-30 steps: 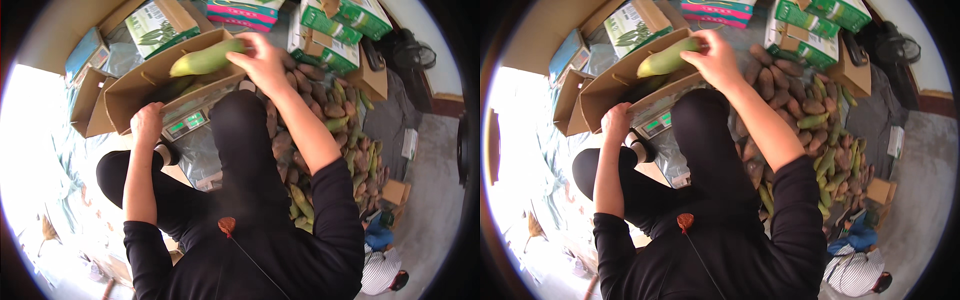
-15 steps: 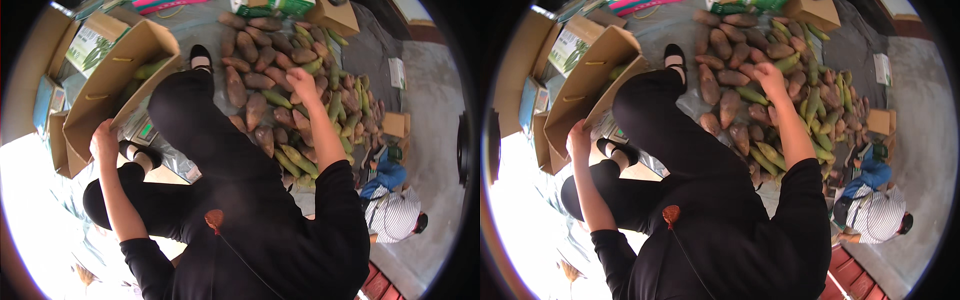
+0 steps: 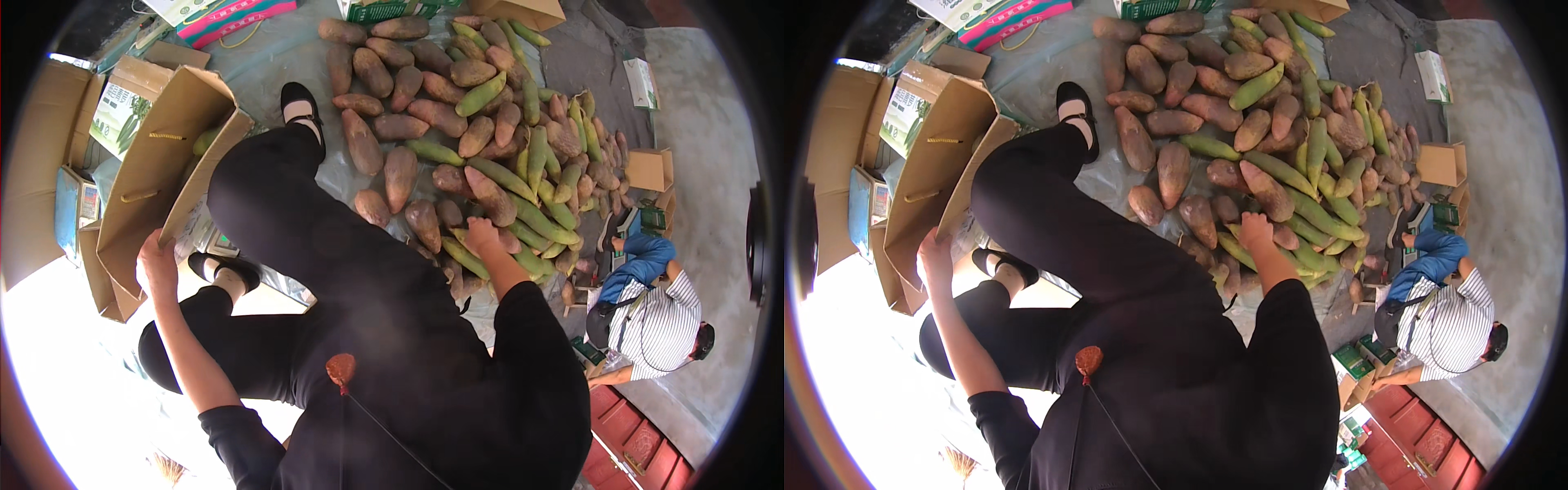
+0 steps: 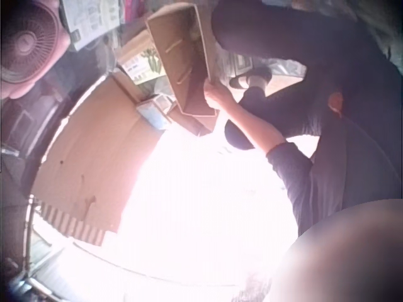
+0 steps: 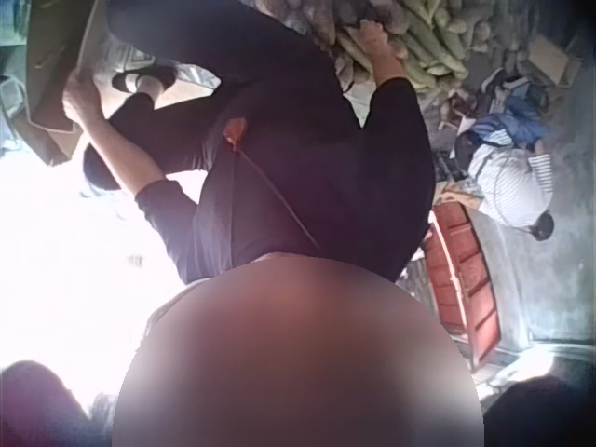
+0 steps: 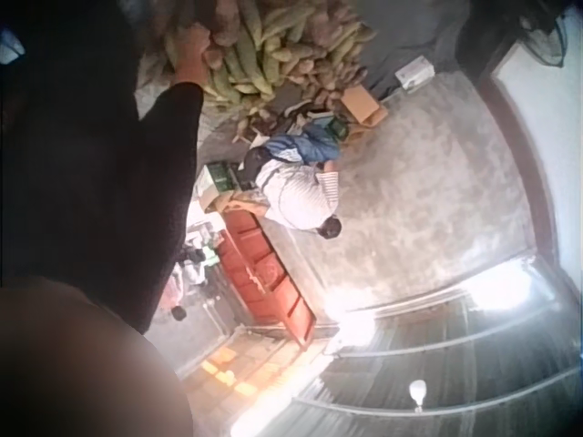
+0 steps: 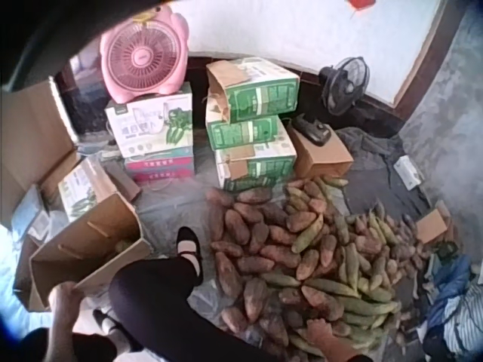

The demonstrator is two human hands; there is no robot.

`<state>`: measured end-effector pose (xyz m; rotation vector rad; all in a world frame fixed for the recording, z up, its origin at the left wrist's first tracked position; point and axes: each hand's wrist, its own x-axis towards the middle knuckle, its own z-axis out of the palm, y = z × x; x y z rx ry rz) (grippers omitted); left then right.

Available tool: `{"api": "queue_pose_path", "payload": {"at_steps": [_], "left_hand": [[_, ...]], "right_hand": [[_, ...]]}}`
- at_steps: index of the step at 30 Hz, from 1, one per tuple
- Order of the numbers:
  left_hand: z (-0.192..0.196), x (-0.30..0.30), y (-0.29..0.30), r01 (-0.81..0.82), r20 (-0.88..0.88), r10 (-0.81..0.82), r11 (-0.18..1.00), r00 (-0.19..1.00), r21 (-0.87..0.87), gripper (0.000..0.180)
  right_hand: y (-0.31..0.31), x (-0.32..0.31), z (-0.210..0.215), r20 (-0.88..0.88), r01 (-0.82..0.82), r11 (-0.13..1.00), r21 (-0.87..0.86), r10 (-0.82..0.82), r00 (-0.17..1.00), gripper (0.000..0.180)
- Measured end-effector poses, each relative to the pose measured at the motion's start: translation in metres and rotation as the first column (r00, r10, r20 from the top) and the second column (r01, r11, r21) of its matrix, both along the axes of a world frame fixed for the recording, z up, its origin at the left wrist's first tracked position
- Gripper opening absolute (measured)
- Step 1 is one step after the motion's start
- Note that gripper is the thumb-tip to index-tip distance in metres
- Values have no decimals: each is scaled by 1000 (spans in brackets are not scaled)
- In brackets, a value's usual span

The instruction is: Sorting and packing green produce (likely melons or gourds) into boxes while weighing them.

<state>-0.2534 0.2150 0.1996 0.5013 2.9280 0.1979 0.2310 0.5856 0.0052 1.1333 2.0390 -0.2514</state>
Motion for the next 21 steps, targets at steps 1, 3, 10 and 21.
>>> {"api": "queue_pose_path", "payload": {"at_steps": [1,3,10,21], "left_hand": [[-2,1,-3,36,-35,-36,999,999,10,23],[1,3,1,19,-5,-18,1000,1000,12,23],[3,-2,-7,-51,54,51,999,997,-4,23],[-15,-4,-19,9,52,-11,999,999,49,17]], "right_hand": [[-6,-3,-1,67,-39,999,-2,39,997,43],[-18,-4,1,133,-77,997,-1,77,988,40],[-33,-8,-3,126,-156,984,80,146,981,29],[-29,-21,15,-221,-142,990,-13,135,966,43]]}}
